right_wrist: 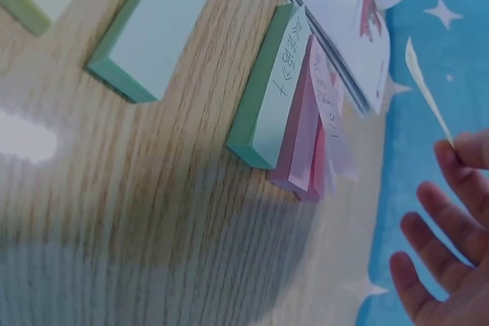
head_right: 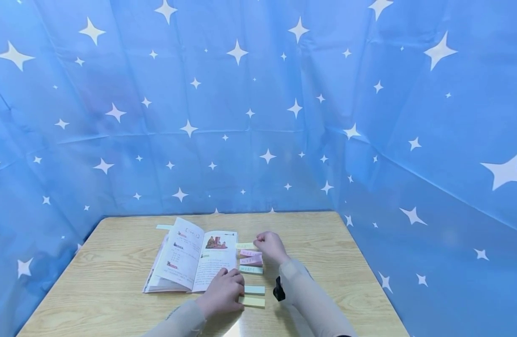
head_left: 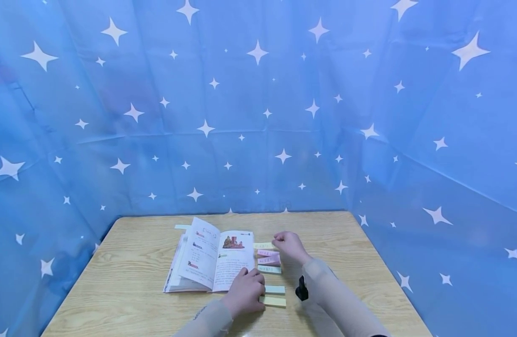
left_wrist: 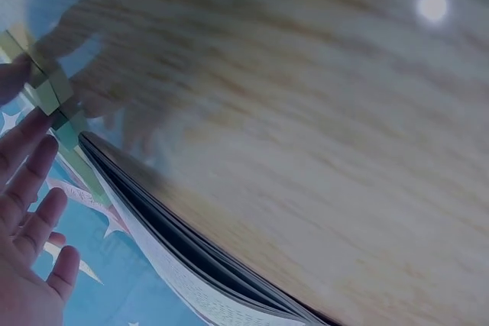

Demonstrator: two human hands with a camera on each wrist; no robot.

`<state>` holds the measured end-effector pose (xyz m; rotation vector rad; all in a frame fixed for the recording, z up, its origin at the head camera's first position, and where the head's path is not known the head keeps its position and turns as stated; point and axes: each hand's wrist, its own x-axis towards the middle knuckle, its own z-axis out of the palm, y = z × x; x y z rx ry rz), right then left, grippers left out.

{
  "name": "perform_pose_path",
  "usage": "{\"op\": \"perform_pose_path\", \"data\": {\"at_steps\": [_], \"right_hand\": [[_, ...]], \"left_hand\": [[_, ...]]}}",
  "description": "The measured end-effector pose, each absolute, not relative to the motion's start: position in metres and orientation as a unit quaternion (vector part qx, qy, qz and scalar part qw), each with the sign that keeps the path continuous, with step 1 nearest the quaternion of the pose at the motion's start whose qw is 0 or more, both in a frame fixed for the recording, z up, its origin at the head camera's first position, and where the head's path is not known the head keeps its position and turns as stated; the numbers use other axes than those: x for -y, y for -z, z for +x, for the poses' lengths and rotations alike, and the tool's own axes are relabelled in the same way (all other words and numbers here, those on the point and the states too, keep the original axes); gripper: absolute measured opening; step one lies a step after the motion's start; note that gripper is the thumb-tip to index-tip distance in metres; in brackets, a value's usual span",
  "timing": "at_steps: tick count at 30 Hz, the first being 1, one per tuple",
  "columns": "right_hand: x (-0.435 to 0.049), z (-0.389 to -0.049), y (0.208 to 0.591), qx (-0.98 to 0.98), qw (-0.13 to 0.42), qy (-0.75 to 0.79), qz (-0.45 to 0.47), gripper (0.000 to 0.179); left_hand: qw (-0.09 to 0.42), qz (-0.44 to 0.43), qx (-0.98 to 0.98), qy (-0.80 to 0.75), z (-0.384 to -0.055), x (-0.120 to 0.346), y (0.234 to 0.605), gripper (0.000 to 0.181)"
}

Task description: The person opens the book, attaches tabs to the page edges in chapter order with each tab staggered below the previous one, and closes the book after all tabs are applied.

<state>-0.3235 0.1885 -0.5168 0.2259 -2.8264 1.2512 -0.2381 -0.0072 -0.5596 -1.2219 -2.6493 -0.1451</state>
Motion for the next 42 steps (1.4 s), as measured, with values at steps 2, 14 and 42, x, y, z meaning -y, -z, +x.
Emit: {"op": "perform_pose_path", "data": {"at_steps": [2, 14, 42], "right_hand": [[-0.188, -0.326, 0.517, 0.912, 0.013, -0.405, 0.068, 0.045], [-0.185, -0.345, 0.533, 0.912, -0.027, -0.405, 0.056, 0.042], [-0.174, -0.351, 0.552, 0.921, -0.040, -0.385, 0.048, 0.047]], "left_hand": [[0.108, -0.411, 0.903, 0.058, -0.239, 0.009, 0.558, 0.026], [0.145, -0.289, 0.934, 0.154, -0.275, 0.029, 0.544, 0.017], [0.034, -0.160, 0.971, 0.176, -0.300, 0.025, 0.572, 0.067]]}}
